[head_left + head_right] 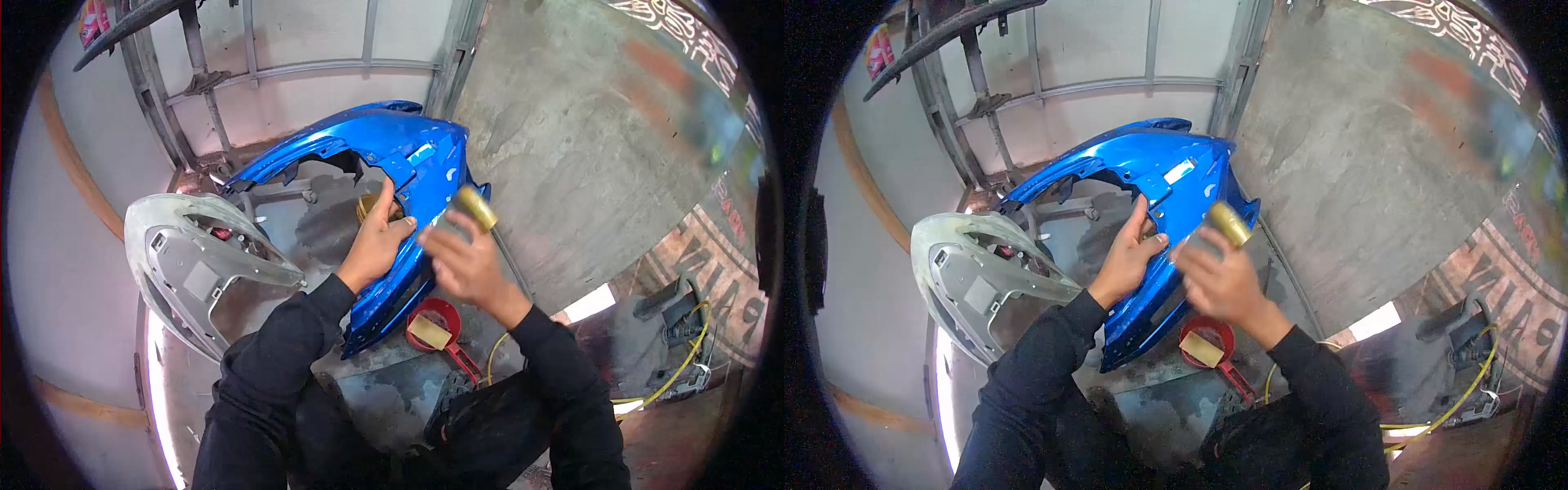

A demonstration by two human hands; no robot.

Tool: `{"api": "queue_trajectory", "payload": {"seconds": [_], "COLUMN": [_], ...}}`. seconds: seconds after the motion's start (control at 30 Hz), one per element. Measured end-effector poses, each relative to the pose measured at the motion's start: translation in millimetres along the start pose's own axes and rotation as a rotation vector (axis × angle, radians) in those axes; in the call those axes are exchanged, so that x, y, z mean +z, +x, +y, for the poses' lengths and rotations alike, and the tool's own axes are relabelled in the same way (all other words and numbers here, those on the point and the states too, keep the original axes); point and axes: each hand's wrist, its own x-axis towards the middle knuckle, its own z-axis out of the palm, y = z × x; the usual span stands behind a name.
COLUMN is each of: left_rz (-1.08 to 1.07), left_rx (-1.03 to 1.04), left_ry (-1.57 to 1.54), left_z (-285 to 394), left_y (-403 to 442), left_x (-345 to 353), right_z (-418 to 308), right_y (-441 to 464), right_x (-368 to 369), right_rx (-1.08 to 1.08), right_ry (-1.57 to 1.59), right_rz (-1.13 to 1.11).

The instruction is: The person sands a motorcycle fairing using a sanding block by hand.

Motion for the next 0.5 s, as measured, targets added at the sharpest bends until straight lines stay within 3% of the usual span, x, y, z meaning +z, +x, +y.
{"api": "queue_trajectory", "payload": {"seconds": [0.07, 0.2, 0.3, 0.4, 0.5], "left_rz": [0.005, -0.007, 0.012, 0.042, 0.041], "left_rx": [-0.017, 0.067, -0.034, 0.085, 0.021], "left_ry": [-0.007, 0.112, 0.092, 0.179, 0.098], "left_z": [5.7, 3.7, 10.6, -3.3, -1.3], "left_y": [-1.3, -2.1, -7.0, -7.5, -11.6], "left_x": [4.9, 2.9, 6.7, 7.1, 7.1], "right_z": [17.2, -21.5, 25.7, 0.4, -3.2], "right_y": [-0.6, -0.4, 5.0, -4.0, -1.6], "right_x": [-0.3, -9.5, -3.7, -0.8, -1.7], "right_rx": [0.102, -0.031, 0.155, 0.064, 0.077], "right_ry": [-0.018, -0.020, -0.183, -0.155, -0.156], "right_rz": [0.000, -0.034, 0.006, 0.011, 0.032]}}
